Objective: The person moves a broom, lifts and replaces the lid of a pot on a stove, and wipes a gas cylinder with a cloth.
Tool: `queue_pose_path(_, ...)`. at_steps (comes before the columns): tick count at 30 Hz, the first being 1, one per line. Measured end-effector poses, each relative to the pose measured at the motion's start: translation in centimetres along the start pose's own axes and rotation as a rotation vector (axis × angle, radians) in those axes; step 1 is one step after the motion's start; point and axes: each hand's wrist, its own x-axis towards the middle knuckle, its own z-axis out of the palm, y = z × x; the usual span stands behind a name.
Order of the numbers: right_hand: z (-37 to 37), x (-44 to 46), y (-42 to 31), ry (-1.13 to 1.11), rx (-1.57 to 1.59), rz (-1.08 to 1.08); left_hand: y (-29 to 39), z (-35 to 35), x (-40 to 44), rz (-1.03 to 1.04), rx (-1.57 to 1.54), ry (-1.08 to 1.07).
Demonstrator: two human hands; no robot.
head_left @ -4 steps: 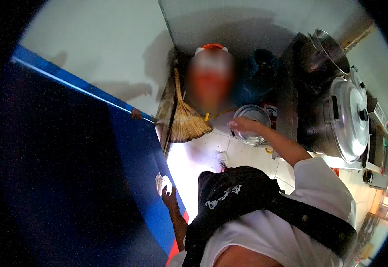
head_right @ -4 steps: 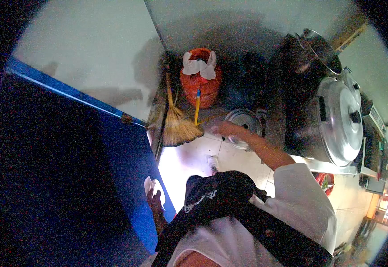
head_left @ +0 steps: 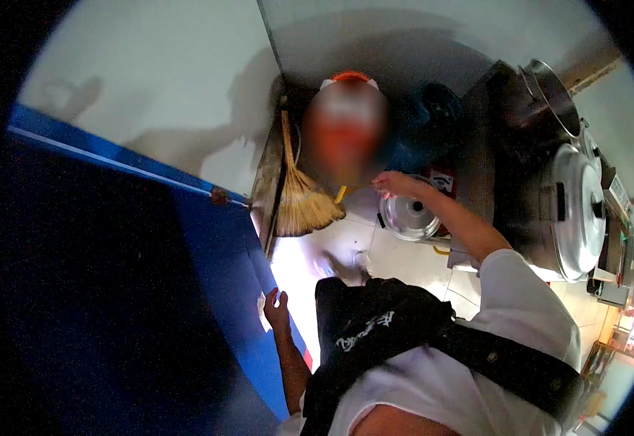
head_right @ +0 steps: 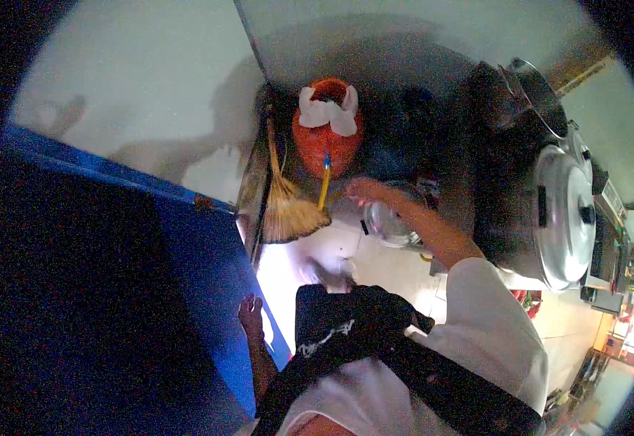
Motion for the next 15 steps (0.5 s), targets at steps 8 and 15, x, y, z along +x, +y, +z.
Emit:
queue_pose_path(8,-8.0,10.7,-3.5,0.479,0.188,0.212,9.2,4.1,12.4,0.168,0.27,-0.234)
queue_pose_path(15,-15.6,20.0,-1.2,0.742,-0.281,0.285,10.4,10.7,23.2,0.163,0.098,-0.43)
